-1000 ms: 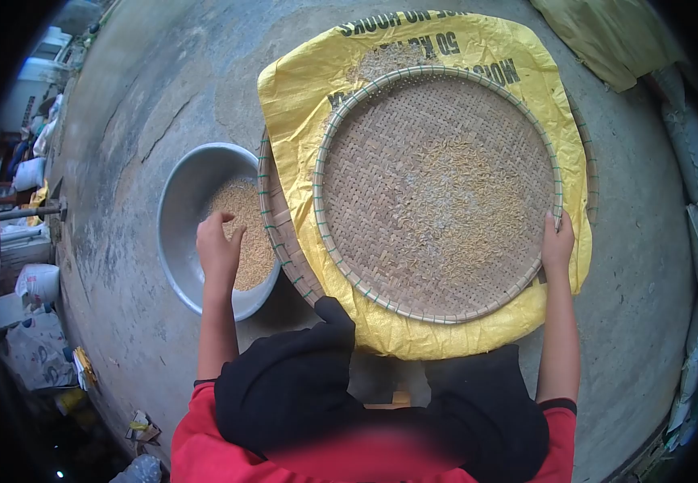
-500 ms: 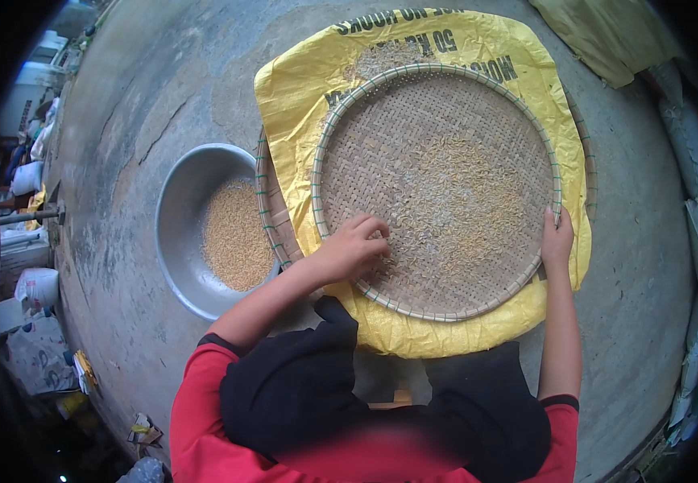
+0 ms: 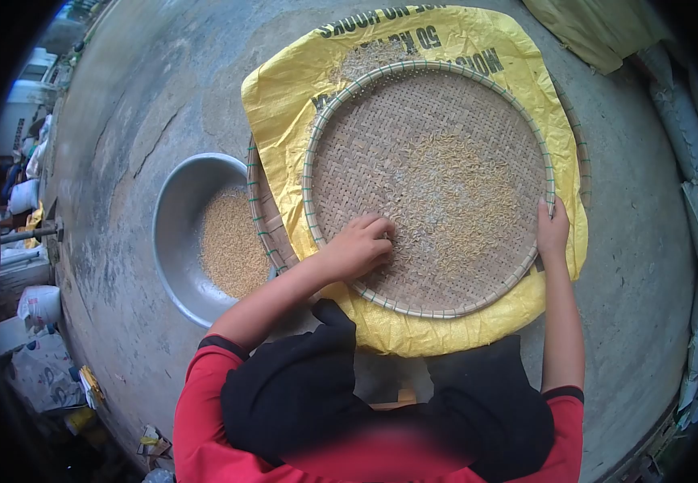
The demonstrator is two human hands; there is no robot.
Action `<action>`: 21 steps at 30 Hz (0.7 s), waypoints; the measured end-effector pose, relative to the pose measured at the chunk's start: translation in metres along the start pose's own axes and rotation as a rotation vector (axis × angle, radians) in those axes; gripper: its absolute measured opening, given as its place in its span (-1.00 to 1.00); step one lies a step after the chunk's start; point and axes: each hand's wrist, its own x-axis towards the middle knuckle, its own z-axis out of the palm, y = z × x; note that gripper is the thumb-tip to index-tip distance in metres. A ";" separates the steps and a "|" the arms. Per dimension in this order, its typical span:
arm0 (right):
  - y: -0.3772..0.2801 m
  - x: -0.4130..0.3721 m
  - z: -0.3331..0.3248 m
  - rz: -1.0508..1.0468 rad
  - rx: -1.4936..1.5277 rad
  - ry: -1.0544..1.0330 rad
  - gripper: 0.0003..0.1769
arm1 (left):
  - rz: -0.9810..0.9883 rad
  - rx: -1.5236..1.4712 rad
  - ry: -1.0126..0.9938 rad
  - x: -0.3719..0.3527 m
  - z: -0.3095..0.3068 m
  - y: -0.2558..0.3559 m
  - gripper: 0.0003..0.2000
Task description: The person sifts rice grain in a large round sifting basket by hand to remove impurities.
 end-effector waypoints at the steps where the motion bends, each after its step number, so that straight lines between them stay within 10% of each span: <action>1: 0.001 0.000 0.000 -0.002 0.000 -0.005 -0.61 | 0.002 0.008 0.000 0.000 0.001 0.001 -0.88; 13: -0.007 -0.002 -0.001 0.026 0.009 -0.023 -0.60 | -0.094 0.068 0.167 -0.022 -0.022 0.001 -0.88; 19: -0.007 -0.002 -0.002 0.033 0.015 -0.039 -0.58 | -0.992 0.056 0.509 -0.123 -0.099 -0.004 -0.84; 21: -0.008 -0.003 -0.001 0.024 0.020 -0.021 -0.60 | -1.119 0.482 0.471 -0.153 -0.112 -0.007 -0.76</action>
